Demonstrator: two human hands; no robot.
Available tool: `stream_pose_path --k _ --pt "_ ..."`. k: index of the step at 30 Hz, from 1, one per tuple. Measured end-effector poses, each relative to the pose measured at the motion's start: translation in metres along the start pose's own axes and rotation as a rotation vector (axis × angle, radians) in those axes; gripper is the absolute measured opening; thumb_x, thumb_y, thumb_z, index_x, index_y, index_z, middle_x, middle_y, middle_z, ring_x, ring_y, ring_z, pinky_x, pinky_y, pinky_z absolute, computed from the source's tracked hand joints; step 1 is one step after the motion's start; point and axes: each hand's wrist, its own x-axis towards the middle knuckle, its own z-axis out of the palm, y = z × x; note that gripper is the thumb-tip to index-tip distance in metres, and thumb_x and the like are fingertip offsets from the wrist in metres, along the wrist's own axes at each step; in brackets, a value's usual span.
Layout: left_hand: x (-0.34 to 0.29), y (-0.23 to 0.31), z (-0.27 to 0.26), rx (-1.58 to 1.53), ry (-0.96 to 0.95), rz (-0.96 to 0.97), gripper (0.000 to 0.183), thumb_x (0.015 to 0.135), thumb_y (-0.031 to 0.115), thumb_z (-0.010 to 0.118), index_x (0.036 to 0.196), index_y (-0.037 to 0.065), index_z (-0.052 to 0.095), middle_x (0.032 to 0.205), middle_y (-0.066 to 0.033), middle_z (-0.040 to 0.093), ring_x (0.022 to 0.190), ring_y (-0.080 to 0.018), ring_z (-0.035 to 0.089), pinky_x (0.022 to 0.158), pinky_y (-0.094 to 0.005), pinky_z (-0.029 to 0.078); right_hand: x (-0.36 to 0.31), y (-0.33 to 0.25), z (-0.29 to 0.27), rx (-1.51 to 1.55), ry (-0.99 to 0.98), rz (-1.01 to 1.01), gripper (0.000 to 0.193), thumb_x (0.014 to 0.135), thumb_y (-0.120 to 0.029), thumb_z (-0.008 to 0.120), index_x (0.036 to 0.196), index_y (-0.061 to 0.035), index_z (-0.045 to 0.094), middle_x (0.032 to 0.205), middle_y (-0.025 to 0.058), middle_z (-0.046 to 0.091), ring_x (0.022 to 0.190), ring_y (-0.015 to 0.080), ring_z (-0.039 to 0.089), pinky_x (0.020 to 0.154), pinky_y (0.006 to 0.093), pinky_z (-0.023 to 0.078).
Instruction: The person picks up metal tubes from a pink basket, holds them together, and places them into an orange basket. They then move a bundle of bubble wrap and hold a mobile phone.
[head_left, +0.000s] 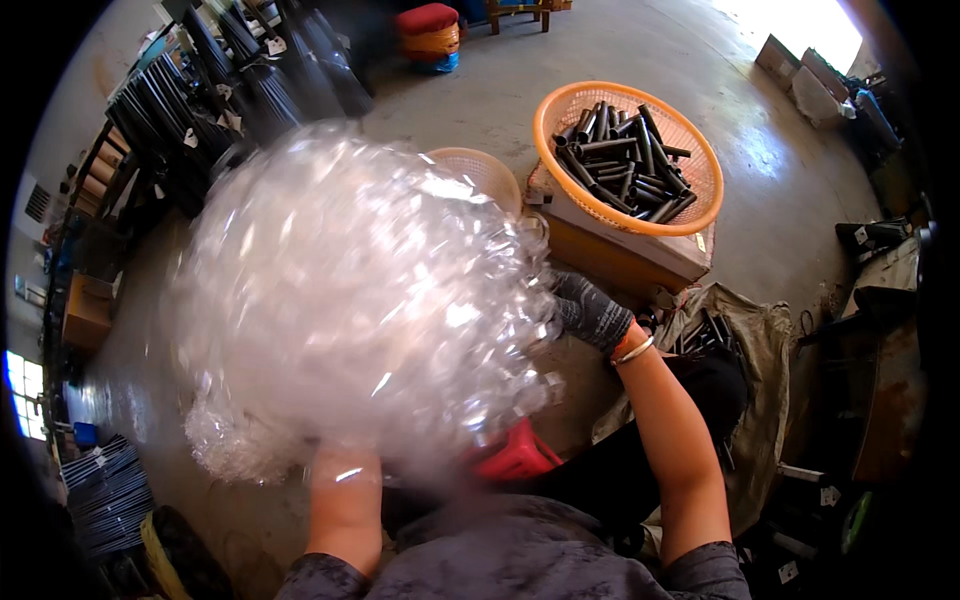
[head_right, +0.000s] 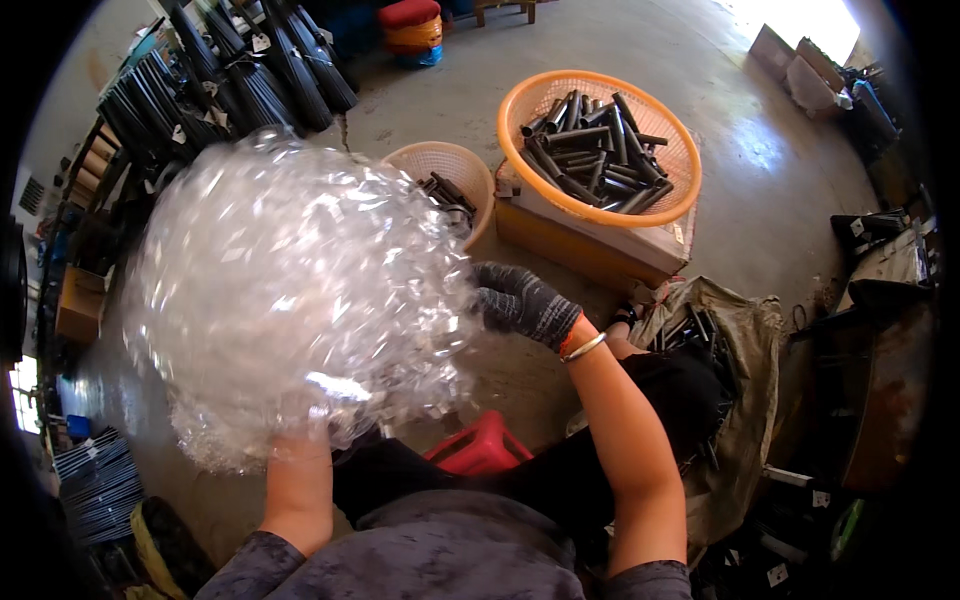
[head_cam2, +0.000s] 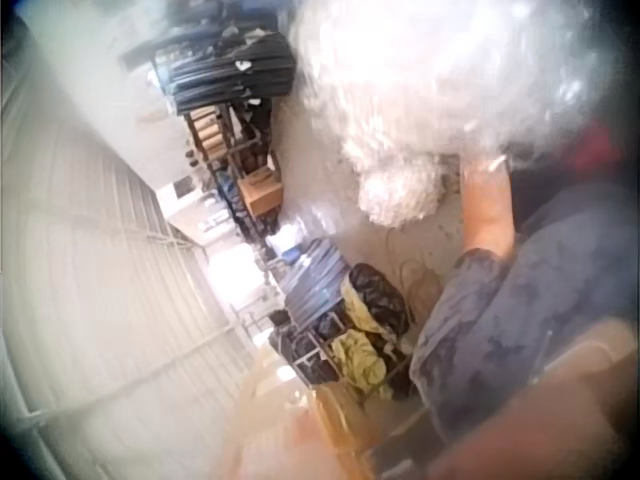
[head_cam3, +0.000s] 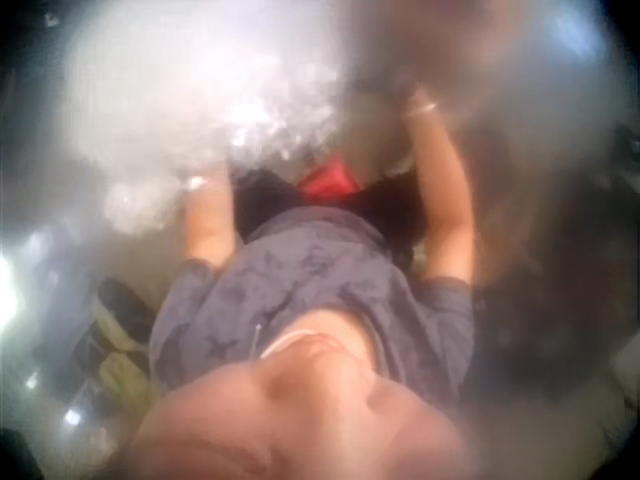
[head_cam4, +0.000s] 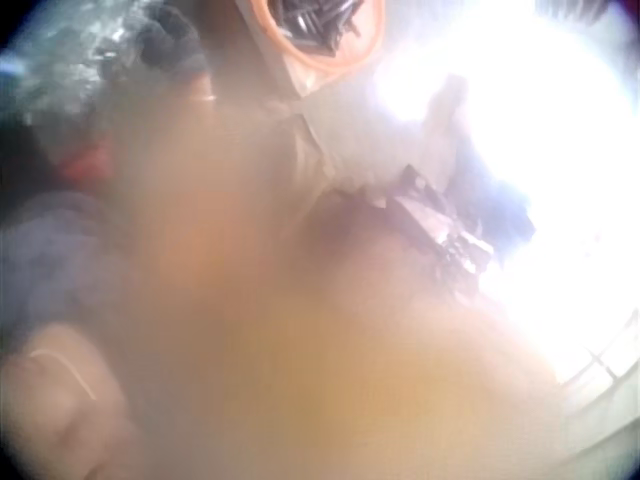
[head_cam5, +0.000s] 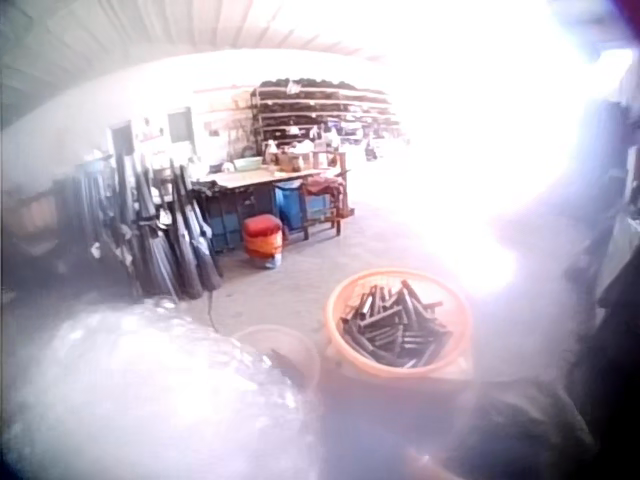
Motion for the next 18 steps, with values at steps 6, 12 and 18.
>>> stream_pose_path --k 6,12,18 --pt "0.014 0.027 0.016 0.066 0.073 0.135 0.041 0.082 0.025 0.058 0.115 0.002 0.051 0.112 -0.0178 0.055 0.097 -0.0284 0.055 0.084 -0.0380 0.045 0.084 0.024 0.001 0.509 0.290 -0.327 0.054 0.089 -0.045 0.050 0.126 -0.0055 0.048 0.103 0.0074 0.060 0.089 0.0183 0.054 0.080 0.0323 0.043" --pt "0.092 0.032 -0.002 0.289 0.366 0.243 0.042 0.082 0.025 0.058 0.117 0.003 0.051 0.112 -0.0176 0.055 0.097 -0.0284 0.055 0.084 -0.0381 0.045 0.058 0.088 0.081 0.881 -0.119 0.126 0.060 0.084 -0.054 0.052 0.125 -0.0109 0.050 0.092 0.0051 0.057 0.067 0.0135 0.049 0.061 0.0289 0.041" --pt "0.111 0.011 -0.020 0.630 0.607 0.213 0.043 0.082 0.025 0.058 0.118 0.003 0.050 0.113 -0.0175 0.055 0.097 -0.0284 0.055 0.084 -0.0382 0.046 0.014 0.070 0.078 0.567 -0.466 0.394 0.060 0.080 -0.051 0.061 0.124 -0.0112 0.050 0.085 0.0030 0.056 0.056 0.0096 0.049 0.050 0.0270 0.042"
